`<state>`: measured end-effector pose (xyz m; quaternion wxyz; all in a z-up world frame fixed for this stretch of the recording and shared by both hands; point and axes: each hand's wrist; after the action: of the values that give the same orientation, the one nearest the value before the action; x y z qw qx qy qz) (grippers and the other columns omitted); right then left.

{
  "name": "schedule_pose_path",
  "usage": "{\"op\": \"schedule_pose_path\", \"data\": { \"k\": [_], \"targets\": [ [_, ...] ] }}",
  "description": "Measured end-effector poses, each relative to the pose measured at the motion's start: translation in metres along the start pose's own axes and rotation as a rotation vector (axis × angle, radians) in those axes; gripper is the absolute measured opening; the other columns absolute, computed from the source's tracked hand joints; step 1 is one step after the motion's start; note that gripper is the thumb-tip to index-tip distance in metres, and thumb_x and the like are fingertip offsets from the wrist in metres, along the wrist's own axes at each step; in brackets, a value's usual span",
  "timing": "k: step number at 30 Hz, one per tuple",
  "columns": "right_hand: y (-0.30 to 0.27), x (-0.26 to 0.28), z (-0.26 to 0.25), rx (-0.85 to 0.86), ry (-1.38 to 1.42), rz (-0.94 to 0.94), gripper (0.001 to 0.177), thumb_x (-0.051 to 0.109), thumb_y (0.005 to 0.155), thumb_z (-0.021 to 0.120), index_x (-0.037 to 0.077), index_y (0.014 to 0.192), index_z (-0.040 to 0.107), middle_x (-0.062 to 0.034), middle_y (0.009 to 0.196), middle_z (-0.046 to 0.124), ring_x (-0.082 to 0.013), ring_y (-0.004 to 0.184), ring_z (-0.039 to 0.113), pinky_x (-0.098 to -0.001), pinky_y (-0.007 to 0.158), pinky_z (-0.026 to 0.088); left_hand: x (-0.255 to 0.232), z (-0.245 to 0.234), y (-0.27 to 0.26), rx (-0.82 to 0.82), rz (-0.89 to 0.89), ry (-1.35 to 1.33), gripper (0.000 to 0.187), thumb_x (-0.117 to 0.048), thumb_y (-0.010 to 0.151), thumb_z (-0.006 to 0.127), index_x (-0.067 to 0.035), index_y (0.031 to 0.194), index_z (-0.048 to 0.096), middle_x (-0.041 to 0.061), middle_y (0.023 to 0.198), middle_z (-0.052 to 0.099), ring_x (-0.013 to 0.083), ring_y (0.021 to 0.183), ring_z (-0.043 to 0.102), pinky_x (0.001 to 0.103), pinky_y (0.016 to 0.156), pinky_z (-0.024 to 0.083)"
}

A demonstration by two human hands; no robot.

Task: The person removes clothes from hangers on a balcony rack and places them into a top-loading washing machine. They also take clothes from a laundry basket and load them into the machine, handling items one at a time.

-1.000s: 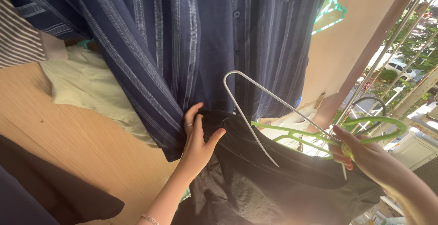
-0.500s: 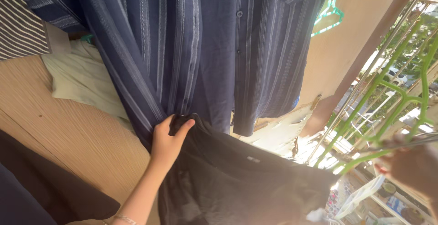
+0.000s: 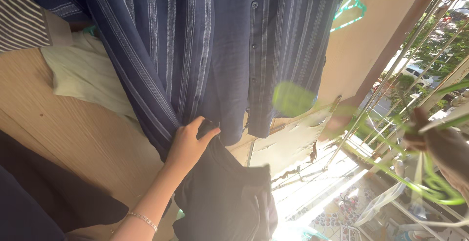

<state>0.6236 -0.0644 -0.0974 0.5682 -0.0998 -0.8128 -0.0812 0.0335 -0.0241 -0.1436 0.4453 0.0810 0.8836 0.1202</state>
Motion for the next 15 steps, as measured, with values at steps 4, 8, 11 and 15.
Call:
{"op": "schedule_pose_path", "data": {
  "k": [4,8,11,15],
  "targets": [
    [-0.022,-0.007,0.023,-0.094,-0.679,0.389,0.072,0.059,0.108,0.043,-0.005,0.105,0.076,-0.0235,0.082,0.067,-0.0312,0.072,0.064,-0.0446,0.079,0.055,0.028,0.015,0.003,-0.047,0.360,0.038,0.050,-0.034,0.096,0.074,0.006,0.124,0.061,0.031,0.102,0.069,0.0423,0.099,0.068,0.044,0.083,0.055],
    [-0.043,0.002,0.051,0.150,-0.712,0.234,0.049,0.052,0.096,0.061,0.006,0.097,0.078,-0.0129,0.075,0.066,-0.0233,0.067,0.059,-0.0398,0.068,0.054,0.037,0.019,-0.003,0.251,0.135,0.084,0.041,-0.034,0.089,0.069,-0.012,0.124,0.072,0.016,0.117,0.067,0.0310,0.110,0.065,0.041,0.091,0.052],
    [-0.052,0.020,0.075,0.253,-0.757,0.167,0.039,0.045,0.093,0.068,0.007,0.088,0.075,-0.0089,0.065,0.067,-0.0196,0.061,0.055,-0.0380,0.059,0.051,0.017,0.010,-0.007,0.363,0.116,-0.064,0.038,-0.039,0.094,0.063,-0.013,0.120,0.073,0.010,0.123,0.067,0.0238,0.114,0.069,0.037,0.095,0.054],
    [-0.066,0.056,0.119,0.416,-0.622,0.027,0.034,0.036,0.092,0.072,0.004,0.080,0.066,-0.0030,0.062,0.058,-0.0157,0.057,0.051,-0.0357,0.052,0.048,-0.029,-0.014,-0.024,0.509,0.164,-0.186,0.044,-0.047,0.095,0.060,-0.014,0.122,0.073,0.006,0.127,0.068,0.0229,0.113,0.068,0.036,0.096,0.054]
  ]
}}
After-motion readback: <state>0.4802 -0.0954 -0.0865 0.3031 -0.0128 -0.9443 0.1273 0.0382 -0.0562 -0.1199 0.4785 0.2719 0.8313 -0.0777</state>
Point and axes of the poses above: each hand's wrist, its own y-axis towards the middle knuckle, its own z-axis out of the palm, x = y × z
